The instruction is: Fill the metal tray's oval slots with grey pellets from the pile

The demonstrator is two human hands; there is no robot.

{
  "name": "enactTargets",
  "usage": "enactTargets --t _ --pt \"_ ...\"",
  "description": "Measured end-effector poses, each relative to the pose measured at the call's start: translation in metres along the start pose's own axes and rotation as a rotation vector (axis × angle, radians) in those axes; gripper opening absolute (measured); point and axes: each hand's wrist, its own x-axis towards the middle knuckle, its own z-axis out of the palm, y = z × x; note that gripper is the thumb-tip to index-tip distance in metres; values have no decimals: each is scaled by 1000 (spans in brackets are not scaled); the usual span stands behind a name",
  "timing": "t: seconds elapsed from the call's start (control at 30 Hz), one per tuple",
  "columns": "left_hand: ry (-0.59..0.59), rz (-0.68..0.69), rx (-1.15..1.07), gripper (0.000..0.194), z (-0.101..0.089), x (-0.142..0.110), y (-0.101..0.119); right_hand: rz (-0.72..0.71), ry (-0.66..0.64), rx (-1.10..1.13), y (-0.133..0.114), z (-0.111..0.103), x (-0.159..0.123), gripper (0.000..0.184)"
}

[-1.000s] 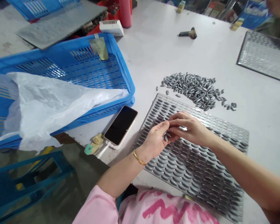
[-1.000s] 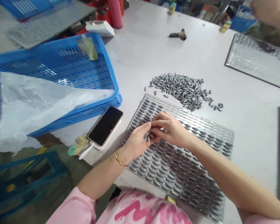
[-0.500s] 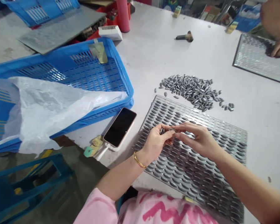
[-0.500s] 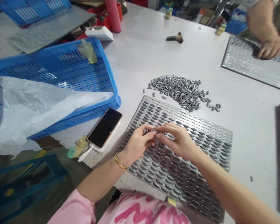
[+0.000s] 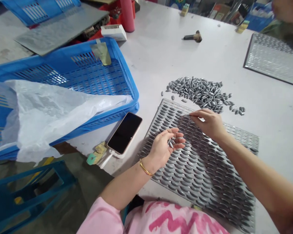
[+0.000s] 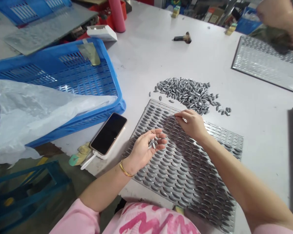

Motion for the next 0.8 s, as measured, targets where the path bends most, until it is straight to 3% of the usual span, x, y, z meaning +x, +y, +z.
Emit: enactTargets --t 0.2,0.6,0.8 --pt "13 -44 -47 24 1 -1 2 -191 -52 -216 18 16 8 27" --pt "-14 -79 -87 21 2 1 -5 -322 -214 -279 26 8 16 30" --pt "-14 -76 -81 19 5 -3 -4 -282 -125 -275 27 17 11 31"
